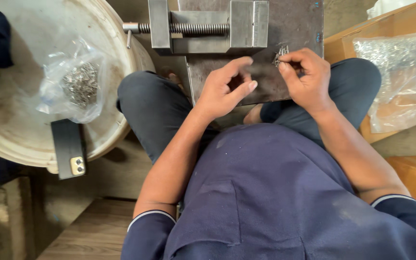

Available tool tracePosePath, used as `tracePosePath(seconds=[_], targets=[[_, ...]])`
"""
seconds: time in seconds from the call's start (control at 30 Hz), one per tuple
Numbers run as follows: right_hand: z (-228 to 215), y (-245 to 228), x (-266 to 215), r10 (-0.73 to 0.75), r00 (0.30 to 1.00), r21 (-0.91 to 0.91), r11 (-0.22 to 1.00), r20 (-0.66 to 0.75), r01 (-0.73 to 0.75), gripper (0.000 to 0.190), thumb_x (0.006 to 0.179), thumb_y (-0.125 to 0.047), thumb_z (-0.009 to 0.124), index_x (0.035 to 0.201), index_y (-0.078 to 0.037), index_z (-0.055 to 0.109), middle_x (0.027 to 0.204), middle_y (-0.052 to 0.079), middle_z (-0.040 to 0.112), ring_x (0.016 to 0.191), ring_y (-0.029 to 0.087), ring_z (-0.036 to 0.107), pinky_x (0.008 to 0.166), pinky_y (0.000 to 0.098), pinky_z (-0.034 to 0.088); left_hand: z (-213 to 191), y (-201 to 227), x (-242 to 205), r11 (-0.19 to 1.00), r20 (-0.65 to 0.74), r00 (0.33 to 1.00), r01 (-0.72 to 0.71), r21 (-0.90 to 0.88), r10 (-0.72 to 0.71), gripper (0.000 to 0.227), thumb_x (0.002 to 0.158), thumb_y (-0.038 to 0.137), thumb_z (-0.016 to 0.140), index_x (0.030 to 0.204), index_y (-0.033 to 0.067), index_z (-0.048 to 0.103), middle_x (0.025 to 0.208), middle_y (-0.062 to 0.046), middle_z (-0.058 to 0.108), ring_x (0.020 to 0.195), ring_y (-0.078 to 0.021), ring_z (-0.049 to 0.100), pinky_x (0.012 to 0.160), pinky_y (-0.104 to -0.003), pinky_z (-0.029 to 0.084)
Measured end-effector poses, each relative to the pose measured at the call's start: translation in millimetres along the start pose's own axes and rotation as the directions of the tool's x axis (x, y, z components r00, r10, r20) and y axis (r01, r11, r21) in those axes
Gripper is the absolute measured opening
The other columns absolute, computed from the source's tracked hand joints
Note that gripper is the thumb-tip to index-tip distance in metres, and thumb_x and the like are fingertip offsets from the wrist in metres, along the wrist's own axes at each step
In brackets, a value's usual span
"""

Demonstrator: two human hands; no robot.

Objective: The person sits on the floor and uses a bench vise to assemble small metal components. They pick up individual metal pieces from a pile, place them into the vise jaws, and tighten the screw mechanism to secure them. The person repeats this process for multiple items, occasionally adjusting the vise handle.

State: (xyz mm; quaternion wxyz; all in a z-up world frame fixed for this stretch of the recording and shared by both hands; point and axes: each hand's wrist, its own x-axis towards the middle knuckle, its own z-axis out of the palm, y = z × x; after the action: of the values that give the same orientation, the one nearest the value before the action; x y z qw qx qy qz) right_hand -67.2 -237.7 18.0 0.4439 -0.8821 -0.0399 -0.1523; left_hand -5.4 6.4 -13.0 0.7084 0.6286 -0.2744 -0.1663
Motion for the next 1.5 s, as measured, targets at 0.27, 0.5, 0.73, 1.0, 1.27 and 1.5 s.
tracePosePath(seconds=[0.27,0.5,0.73,1.0,1.27,1.5], targets=[[-9,13,-12,0.085,0.996,0.006,0.996,0.020,-0.086,0.009,0.102,-0.003,0.075,0.110,0.000,0.072,0.091,0.007,0.066,0.068,0.008,0.057,0.063,0.0233,0.045,-14,-5,2,0.972,-0.151,0.982,0.079,-0.219,-0.114,0.029,0.101,0.009,0.072,0.127,0.0014,0.061,0.094,0.002,0.062,0.081,-0.0052,0.055,0.072,-0.023,0.048],[-26,26,-9,0.016,1.000,-0.044,0.999,-0.012,-0.017,0.004,0.105,0.000,0.072,0.110,0.000,0.072,0.092,0.008,0.062,0.071,0.013,0.057,0.063,0.0273,0.044,12,1,0,0.990,-0.129,0.990,0.075,0.117,-0.059,0.023,0.102,0.014,0.076,0.118,0.0022,0.064,0.086,0.004,0.062,0.076,-0.0042,0.054,0.068,-0.022,0.047],[-21,13,-8,-0.125,0.990,-0.312,0.940,0.062,0.139,0.006,0.101,-0.009,0.079,0.099,-0.007,0.074,0.090,0.006,0.062,0.077,0.024,0.063,0.066,0.0361,0.048,16,13,5,0.935,-0.113,0.993,0.070,0.349,-0.032,0.024,0.098,0.017,0.078,0.115,0.0040,0.067,0.086,0.001,0.068,0.072,-0.0053,0.061,0.062,-0.022,0.048],[-13,-3,-3,-0.180,0.978,-0.424,0.882,0.103,0.207,0.005,0.099,-0.013,0.080,0.101,-0.012,0.075,0.090,0.005,0.063,0.081,0.026,0.064,0.068,0.0379,0.049,13,15,5,0.952,-0.124,0.992,0.026,0.304,0.012,0.024,0.097,0.017,0.077,0.114,0.0029,0.067,0.084,-0.001,0.066,0.069,-0.0079,0.060,0.063,-0.024,0.051],[-8,-11,3,-0.105,0.988,-0.437,0.888,0.112,0.144,0.006,0.098,-0.015,0.078,0.102,-0.012,0.076,0.092,0.006,0.064,0.080,0.027,0.066,0.068,0.0380,0.051,6,16,1,0.964,-0.107,0.994,0.012,0.265,0.016,0.026,0.096,0.017,0.077,0.116,0.0031,0.066,0.085,-0.003,0.066,0.068,-0.0090,0.061,0.064,-0.025,0.052],[-4,-23,1,-0.109,0.982,-0.434,0.885,0.156,0.168,0.005,0.097,-0.016,0.078,0.100,-0.013,0.077,0.091,0.005,0.065,0.079,0.025,0.066,0.068,0.0367,0.051,5,23,2,0.967,-0.100,0.995,0.002,0.255,0.024,0.028,0.096,0.019,0.077,0.117,0.0032,0.066,0.085,-0.003,0.066,0.069,-0.0095,0.063,0.065,-0.025,0.053]])
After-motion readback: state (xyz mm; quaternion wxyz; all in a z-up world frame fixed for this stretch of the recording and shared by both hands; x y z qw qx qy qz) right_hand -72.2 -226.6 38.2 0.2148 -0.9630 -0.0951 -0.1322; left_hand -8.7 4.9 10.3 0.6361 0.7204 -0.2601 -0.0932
